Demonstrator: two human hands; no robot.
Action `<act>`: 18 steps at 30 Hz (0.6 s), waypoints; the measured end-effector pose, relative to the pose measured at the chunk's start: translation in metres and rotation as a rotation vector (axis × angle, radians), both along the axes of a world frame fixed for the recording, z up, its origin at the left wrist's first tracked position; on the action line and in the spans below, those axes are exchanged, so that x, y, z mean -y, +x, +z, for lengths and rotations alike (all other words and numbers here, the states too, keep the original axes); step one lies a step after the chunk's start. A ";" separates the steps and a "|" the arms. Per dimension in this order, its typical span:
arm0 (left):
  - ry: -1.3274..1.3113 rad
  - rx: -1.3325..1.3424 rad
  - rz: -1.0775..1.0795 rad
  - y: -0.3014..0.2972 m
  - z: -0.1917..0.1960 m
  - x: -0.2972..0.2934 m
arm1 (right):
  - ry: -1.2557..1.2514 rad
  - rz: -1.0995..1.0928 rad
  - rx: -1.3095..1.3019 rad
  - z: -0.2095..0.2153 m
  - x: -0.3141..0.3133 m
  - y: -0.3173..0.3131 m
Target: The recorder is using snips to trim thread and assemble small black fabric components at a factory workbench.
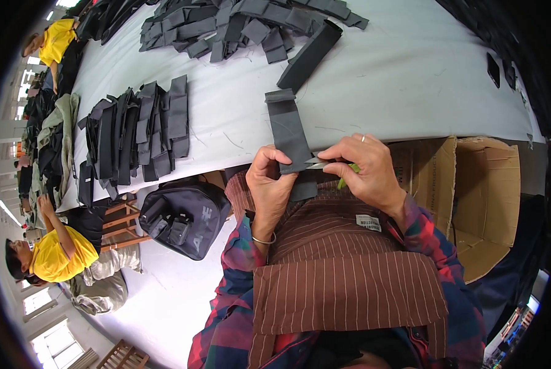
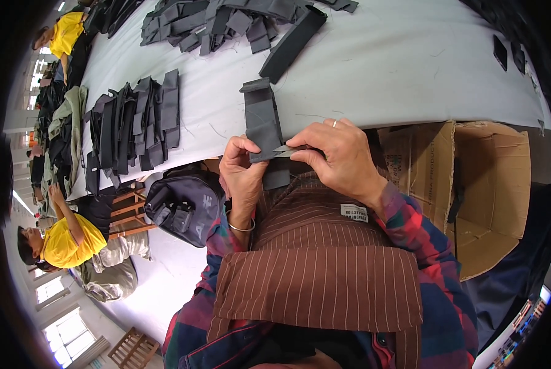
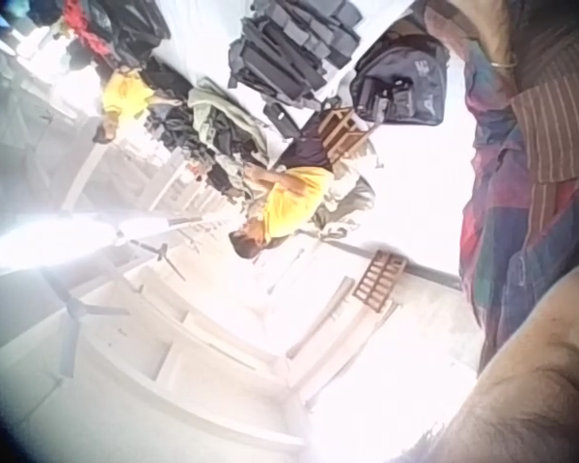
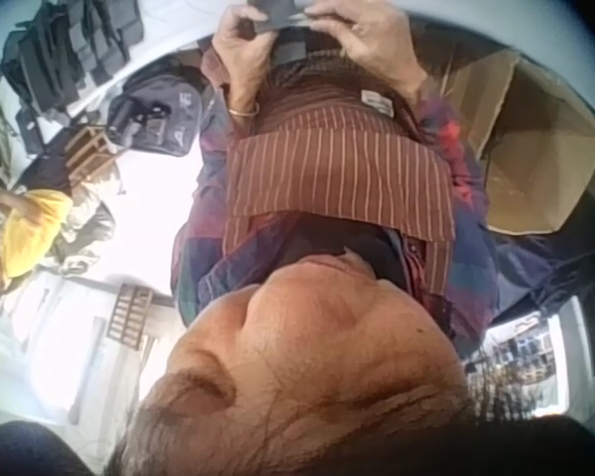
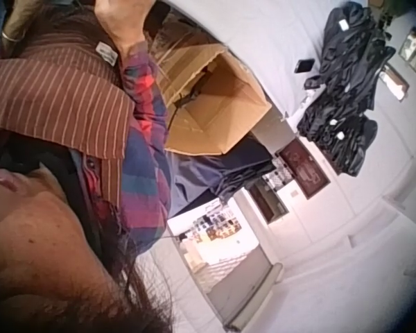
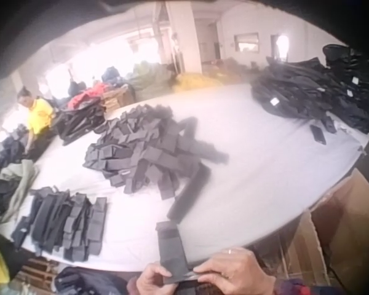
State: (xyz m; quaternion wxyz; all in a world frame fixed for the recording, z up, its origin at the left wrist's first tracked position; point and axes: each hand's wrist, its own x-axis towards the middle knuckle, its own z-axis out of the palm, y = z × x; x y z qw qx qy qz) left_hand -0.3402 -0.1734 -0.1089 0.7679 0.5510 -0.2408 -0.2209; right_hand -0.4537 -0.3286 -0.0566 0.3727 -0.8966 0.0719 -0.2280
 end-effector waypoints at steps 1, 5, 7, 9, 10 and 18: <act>-0.003 0.012 0.007 0.000 -0.001 0.000 | 0.001 0.000 0.000 0.000 0.000 0.000; 0.015 0.077 0.046 0.000 0.001 0.000 | -0.081 -0.038 0.058 0.002 -0.002 0.001; 0.015 0.104 0.058 0.000 0.002 0.002 | -0.088 -0.060 0.061 0.002 -0.003 0.001; 0.015 0.131 0.070 0.000 0.003 0.003 | -0.114 -0.093 0.063 0.001 -0.005 0.001; 0.025 0.147 0.092 0.000 0.004 0.003 | -0.114 -0.093 0.063 0.001 -0.005 0.001; 0.073 0.240 0.148 0.000 0.002 0.002 | -0.078 -0.156 0.056 0.000 -0.012 0.001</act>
